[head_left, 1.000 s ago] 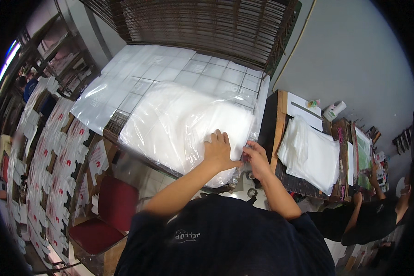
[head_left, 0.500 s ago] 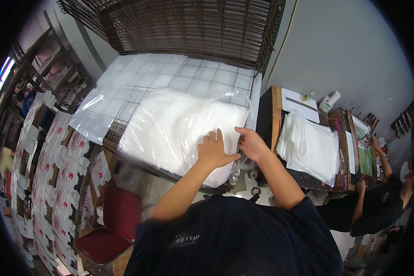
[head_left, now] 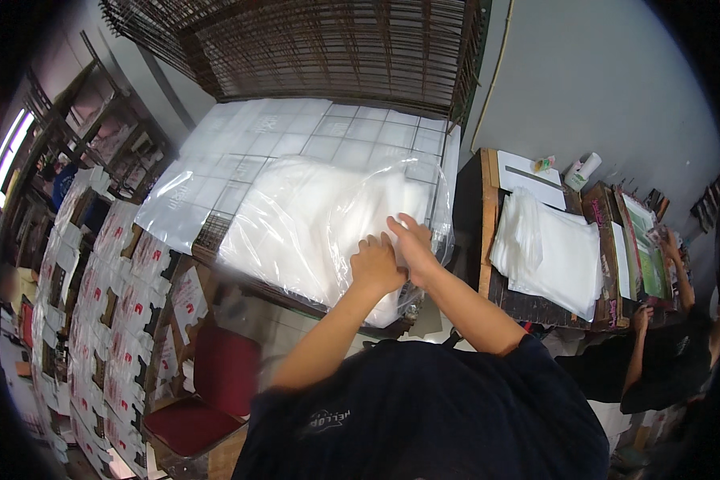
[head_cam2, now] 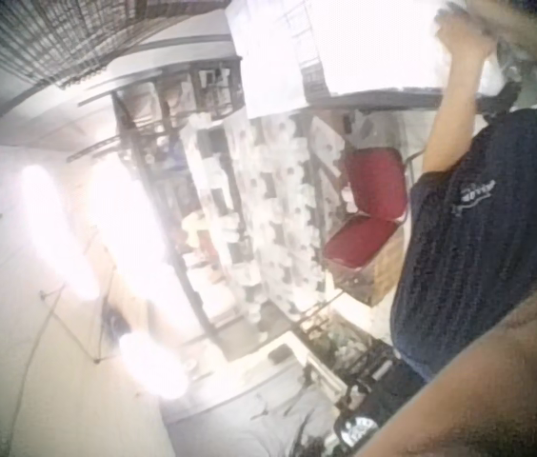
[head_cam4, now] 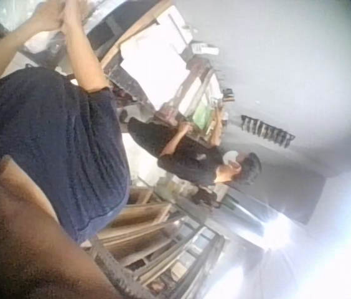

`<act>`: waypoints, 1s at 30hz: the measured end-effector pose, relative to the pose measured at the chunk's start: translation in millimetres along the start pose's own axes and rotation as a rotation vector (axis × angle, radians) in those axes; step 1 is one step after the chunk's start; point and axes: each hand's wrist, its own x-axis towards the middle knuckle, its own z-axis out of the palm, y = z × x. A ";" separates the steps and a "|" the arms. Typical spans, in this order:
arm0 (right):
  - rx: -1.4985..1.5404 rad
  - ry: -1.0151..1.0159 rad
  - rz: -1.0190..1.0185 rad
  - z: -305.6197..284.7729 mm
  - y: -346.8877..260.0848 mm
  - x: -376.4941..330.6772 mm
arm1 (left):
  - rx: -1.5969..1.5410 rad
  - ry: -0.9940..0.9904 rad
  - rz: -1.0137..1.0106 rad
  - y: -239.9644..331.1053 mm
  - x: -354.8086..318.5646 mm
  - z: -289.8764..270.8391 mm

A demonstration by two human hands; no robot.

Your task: The person unpacks a large bundle of white plastic bags from a wire rack and places them onto a table. They then repeatedly pick up individual bags, unfold them to display a printed logo, and place them back onto the rack.

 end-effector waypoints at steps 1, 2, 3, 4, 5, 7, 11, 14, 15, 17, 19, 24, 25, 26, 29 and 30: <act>0.065 0.032 0.024 1.4 -1.4 -2.5 | -0.003 0.050 -0.012 1.0 1.8 5.5; 0.129 0.063 0.049 3.7 -3.0 -5.4 | 0.004 0.057 -0.010 0.2 4.4 9.4; 0.195 0.098 0.075 3.8 -3.2 -7.2 | 0.011 0.061 -0.005 0.8 6.6 11.7; 0.242 0.052 0.075 1.9 0.7 -2.0 | 0.018 0.065 -0.001 1.1 8.2 12.9; 0.290 0.005 0.074 -1.1 7.6 8.2 | 0.016 0.053 -0.002 0.1 9.4 12.3; 0.332 -0.008 0.087 -3.2 6.7 11.4 | 0.014 0.033 0.002 -3.2 12.2 2.0; 0.412 -0.029 0.175 -7.8 8.6 25.3 | -0.130 0.020 -0.042 -32.0 18.5 -3.7; 0.482 -0.096 0.230 -11.3 -1.0 20.8 | -0.176 0.043 -0.013 -42.8 13.2 -3.9; 0.494 -0.104 0.239 -12.1 -5.1 17.1 | -0.193 0.047 -0.016 -41.9 11.7 -4.5; 0.487 -0.040 0.204 -9.4 3.4 21.3 | -0.218 0.054 -0.024 -42.7 8.5 -5.7; 0.494 -0.036 0.177 -10.5 13.8 26.4 | -0.238 0.063 -0.027 -43.3 7.2 -6.3; 0.431 -0.146 0.150 -11.1 25.9 33.6 | -0.339 0.088 0.002 -52.3 4.9 -4.0; 0.404 -0.182 0.151 -9.2 25.3 33.0 | -0.367 0.097 0.016 -53.0 2.6 -4.9; 0.378 -0.218 0.153 -6.7 23.8 31.4 | -0.330 0.149 0.060 -52.2 -1.2 -3.0; 0.256 -0.263 0.135 3.3 20.2 26.8 | -0.267 0.155 0.145 -46.8 -7.2 -3.7; 0.207 -0.264 0.127 6.4 18.8 24.9 | -0.277 0.055 0.140 -43.8 -6.3 -11.8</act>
